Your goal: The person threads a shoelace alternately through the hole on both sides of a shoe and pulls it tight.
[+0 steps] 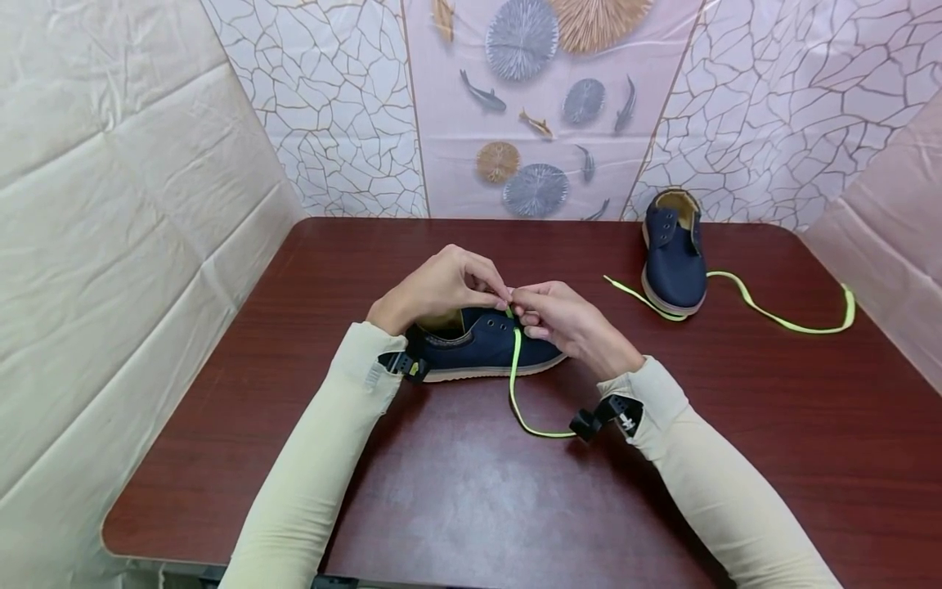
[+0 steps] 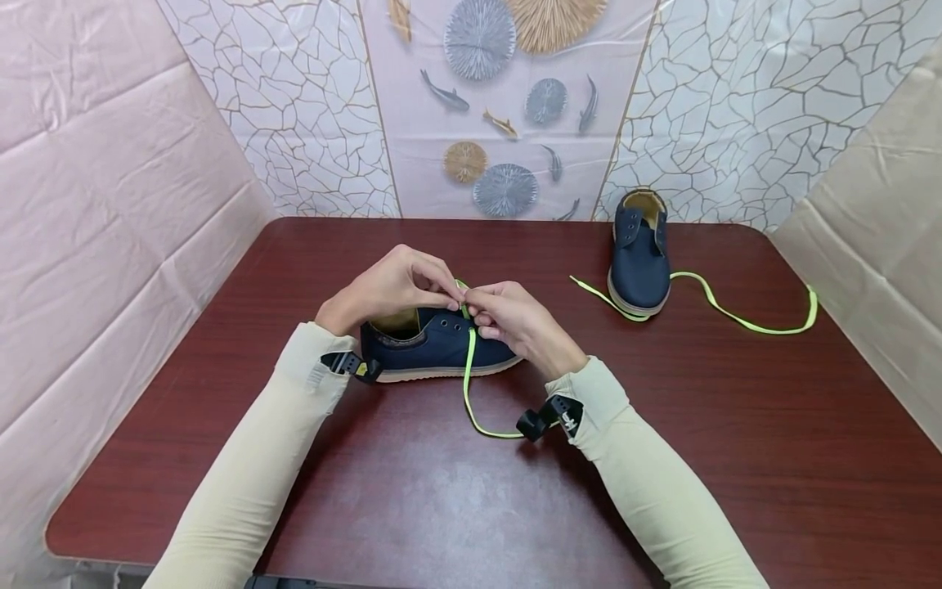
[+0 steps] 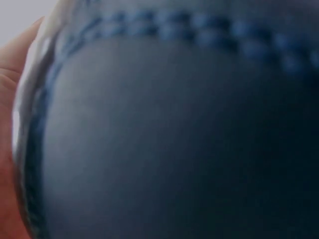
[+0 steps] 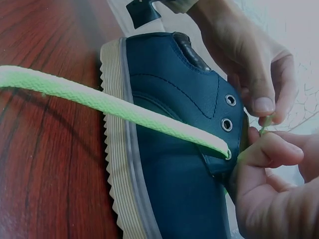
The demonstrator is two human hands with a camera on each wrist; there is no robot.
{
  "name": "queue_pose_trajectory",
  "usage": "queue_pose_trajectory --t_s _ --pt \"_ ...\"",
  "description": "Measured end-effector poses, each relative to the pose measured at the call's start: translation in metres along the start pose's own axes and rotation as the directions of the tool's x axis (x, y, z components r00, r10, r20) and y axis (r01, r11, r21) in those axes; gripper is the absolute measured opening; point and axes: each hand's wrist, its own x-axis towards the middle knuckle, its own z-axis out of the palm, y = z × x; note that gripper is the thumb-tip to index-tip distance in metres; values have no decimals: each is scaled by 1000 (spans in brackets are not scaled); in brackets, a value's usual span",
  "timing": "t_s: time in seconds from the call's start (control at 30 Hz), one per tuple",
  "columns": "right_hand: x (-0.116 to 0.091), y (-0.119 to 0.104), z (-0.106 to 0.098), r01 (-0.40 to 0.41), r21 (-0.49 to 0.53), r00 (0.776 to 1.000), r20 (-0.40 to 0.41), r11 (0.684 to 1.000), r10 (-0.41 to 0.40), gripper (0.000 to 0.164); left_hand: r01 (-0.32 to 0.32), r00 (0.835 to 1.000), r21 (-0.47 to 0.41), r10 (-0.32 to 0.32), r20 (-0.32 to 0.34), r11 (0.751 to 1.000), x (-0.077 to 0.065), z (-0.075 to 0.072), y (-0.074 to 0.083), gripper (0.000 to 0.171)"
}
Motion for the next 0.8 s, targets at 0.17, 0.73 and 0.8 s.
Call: queue_pose_trajectory --t_s 0.17,0.73,0.8 --pt "1 0 -2 29 0 999 -16 1000 -29 23 89 995 40 -86 -56 995 -4 -5 1 7" --pt "-1 -11 -16 110 -217 992 79 970 -95 11 356 885 119 -375 276 927 -4 -16 17 18" --pt "-1 -12 -18 133 -242 989 93 961 -114 15 369 878 126 -390 279 921 -3 -14 18 17"
